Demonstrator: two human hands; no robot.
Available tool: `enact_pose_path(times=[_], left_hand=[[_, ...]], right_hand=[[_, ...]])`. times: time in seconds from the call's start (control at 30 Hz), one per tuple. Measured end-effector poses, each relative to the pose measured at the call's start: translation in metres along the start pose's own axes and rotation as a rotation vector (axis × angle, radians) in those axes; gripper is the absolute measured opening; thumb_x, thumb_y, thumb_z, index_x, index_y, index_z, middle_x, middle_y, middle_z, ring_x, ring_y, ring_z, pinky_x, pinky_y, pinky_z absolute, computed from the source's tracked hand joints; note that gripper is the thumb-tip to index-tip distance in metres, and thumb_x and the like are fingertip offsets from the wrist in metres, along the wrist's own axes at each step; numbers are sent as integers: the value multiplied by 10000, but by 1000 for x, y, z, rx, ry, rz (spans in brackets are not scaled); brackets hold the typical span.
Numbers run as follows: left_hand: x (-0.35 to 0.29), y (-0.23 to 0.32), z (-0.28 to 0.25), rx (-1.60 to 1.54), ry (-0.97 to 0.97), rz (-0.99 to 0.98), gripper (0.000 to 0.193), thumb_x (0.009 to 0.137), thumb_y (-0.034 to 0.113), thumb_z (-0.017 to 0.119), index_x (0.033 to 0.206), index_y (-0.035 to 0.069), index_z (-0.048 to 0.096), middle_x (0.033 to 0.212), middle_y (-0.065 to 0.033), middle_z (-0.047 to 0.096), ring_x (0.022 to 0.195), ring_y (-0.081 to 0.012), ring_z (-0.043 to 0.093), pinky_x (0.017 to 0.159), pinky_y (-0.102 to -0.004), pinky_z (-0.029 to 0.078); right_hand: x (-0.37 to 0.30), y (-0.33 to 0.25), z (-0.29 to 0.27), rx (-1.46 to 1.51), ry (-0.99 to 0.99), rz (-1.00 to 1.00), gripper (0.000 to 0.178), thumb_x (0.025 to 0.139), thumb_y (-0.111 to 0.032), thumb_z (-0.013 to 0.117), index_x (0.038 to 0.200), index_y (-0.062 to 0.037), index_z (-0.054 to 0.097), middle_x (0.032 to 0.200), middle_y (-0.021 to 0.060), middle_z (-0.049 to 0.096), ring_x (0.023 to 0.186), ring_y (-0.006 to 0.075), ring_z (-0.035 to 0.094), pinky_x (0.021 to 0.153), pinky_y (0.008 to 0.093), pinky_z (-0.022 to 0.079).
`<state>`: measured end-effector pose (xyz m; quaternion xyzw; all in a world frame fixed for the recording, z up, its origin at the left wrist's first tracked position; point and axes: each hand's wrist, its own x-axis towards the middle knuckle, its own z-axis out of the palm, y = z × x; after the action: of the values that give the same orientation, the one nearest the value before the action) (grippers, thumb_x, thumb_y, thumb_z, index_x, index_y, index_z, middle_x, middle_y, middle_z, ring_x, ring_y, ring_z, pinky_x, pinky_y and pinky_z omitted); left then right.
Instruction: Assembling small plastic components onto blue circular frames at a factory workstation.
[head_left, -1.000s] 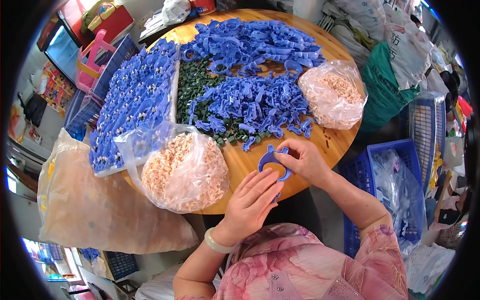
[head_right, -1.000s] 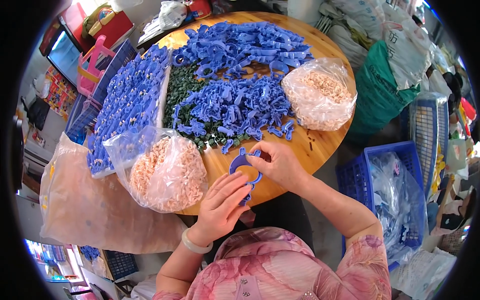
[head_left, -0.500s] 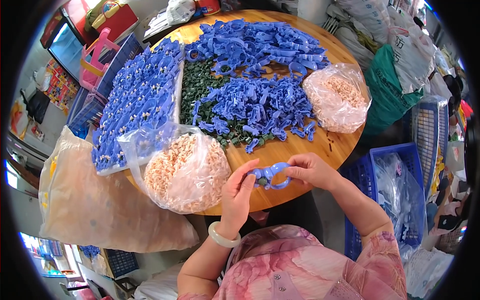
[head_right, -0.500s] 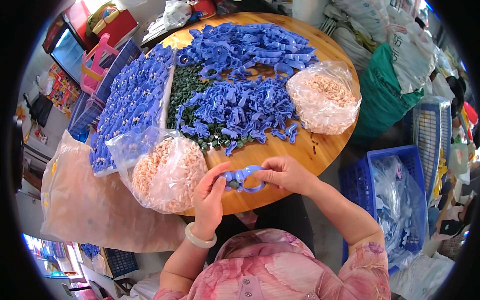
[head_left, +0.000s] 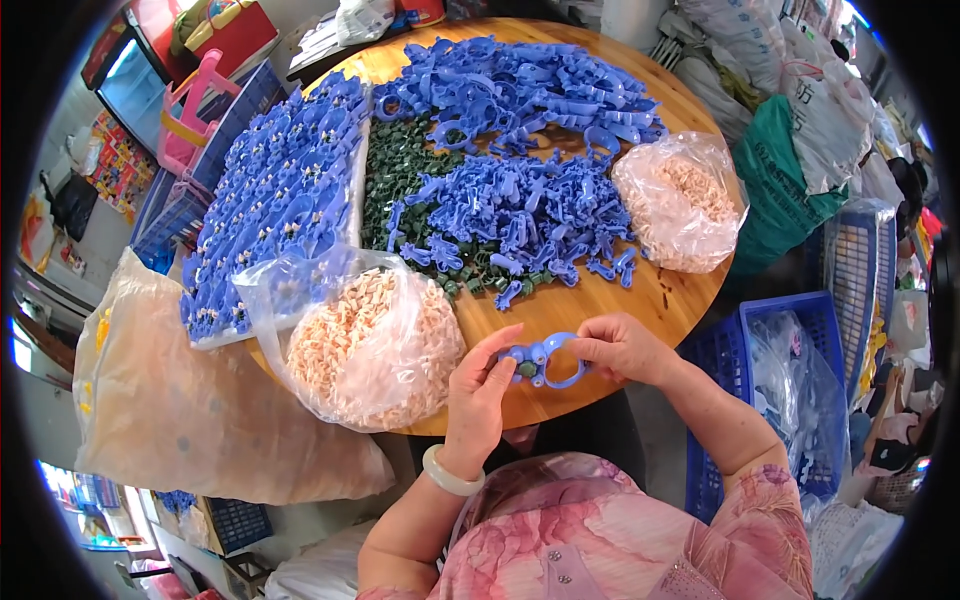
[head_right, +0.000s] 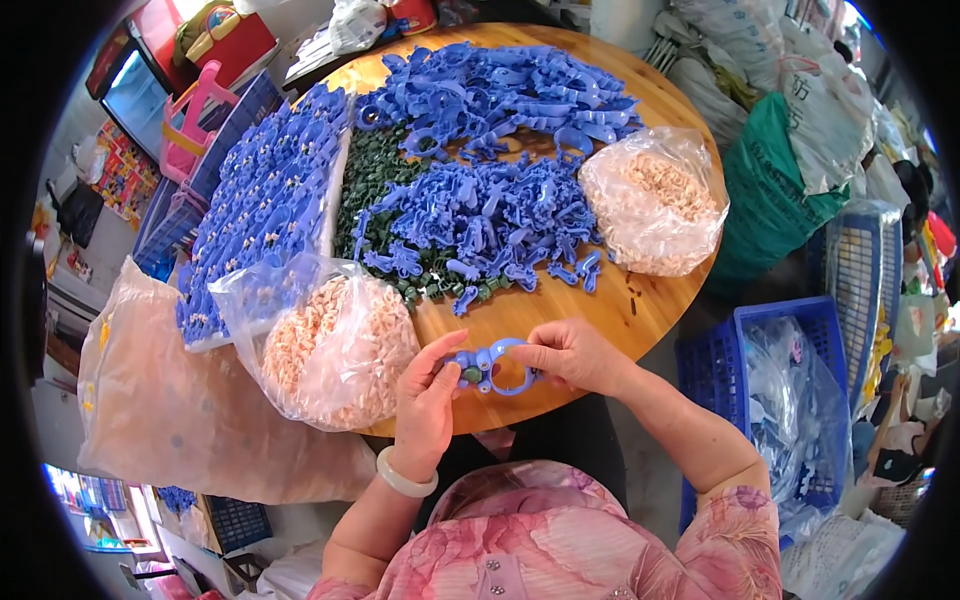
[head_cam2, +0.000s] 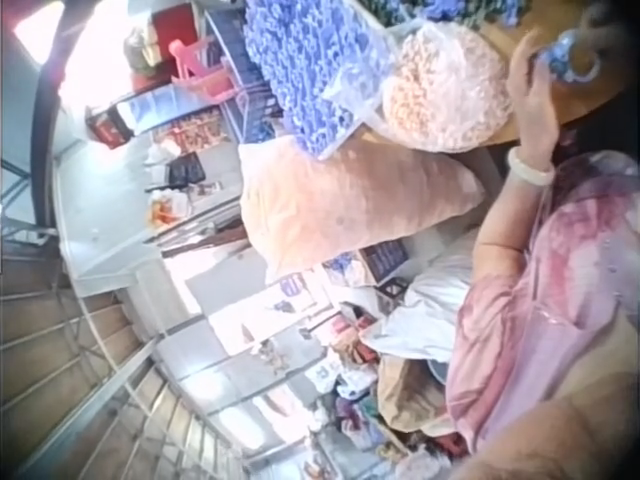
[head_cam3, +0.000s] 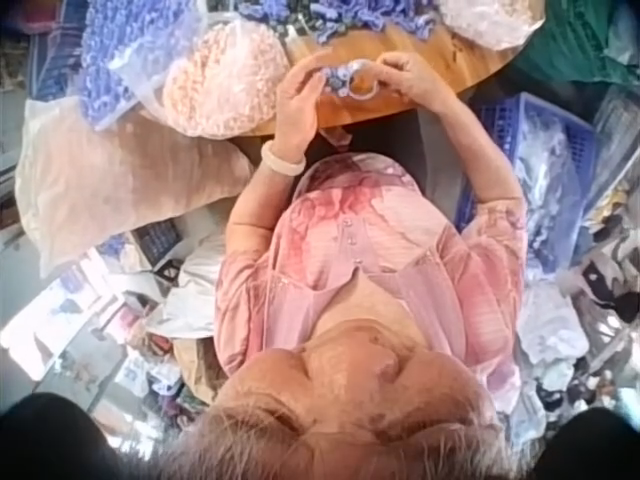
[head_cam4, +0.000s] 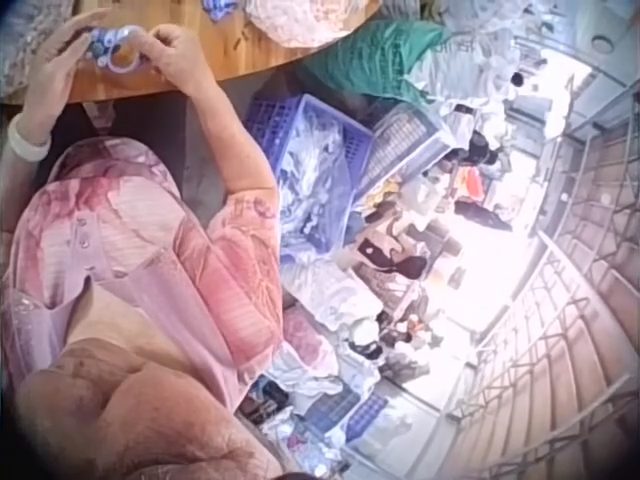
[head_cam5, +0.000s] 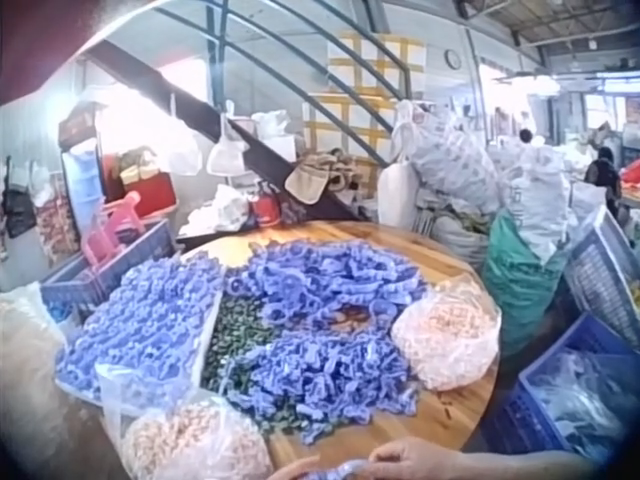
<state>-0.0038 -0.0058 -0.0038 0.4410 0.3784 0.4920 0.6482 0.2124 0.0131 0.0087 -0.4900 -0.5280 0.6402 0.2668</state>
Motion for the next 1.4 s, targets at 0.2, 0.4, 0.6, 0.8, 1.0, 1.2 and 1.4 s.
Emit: enact_pose_path(times=[0.2, 0.4, 0.6, 0.8, 1.0, 1.2, 1.4], left_hand=[[0, 4, 1, -27, 67, -20, 323, 925, 0, 479, 1245, 11, 528, 1004, -31, 601, 891, -77, 555, 815, -217, 456], [2, -1, -3, -67, 99, -39, 320, 949, 23, 418, 1259, 21, 493, 989, -45, 573, 919, -160, 628, 788, -275, 526], [6, 1, -2, -132, 114, -93, 321, 959, 43, 407, 1273, 15, 468, 1003, -65, 595, 920, -231, 657, 787, -323, 543], [7, 1, -3, -194, 110, -99, 323, 965, 62, 408, 1281, 10, 451, 997, -86, 620, 925, -247, 658, 795, -345, 548], [8, 2, -4, -224, 107, -114, 322, 966, 71, 415, 1280, 10, 451, 1009, -99, 628, 932, -251, 658, 797, -351, 548], [8, 1, -6, -236, 108, -124, 320, 968, 84, 422, 1281, 17, 446, 1019, -101, 631, 929, -244, 659, 793, -350, 548], [7, 1, -9, -270, 109, -118, 311, 971, 94, 424, 1273, 24, 451, 1031, -102, 632, 926, -239, 659, 784, -342, 550]], right_hand=[[-3, -6, -1, 15, 57, 49, 308, 889, -342, 621, 777, -56, 603, 590, -7, 541, 435, 45, 459, 392, 204, 335], [-2, 6, -43, -745, 721, -438, 175, 798, -174, 689, 914, -67, 614, 730, 51, 595, 576, 140, 570, 532, 279, 455], [6, 18, -67, -1068, 627, -552, 230, 751, -166, 700, 939, -73, 604, 874, 64, 559, 834, 236, 577, 692, 339, 483], [7, 4, -56, -1106, 460, -581, 154, 757, -149, 682, 864, -65, 610, 899, 81, 569, 885, 266, 564, 749, 357, 465], [4, -1, -39, -1084, 408, -771, 140, 740, -144, 680, 807, -66, 585, 882, 72, 582, 851, 277, 567, 726, 363, 442], [0, 2, -17, -1197, 303, -748, 180, 739, -166, 692, 820, -53, 578, 884, 83, 577, 843, 276, 555, 736, 370, 441], [-3, 6, -18, -1049, 357, -792, 268, 724, -189, 715, 918, -39, 606, 951, 94, 584, 891, 278, 558, 781, 382, 448]])
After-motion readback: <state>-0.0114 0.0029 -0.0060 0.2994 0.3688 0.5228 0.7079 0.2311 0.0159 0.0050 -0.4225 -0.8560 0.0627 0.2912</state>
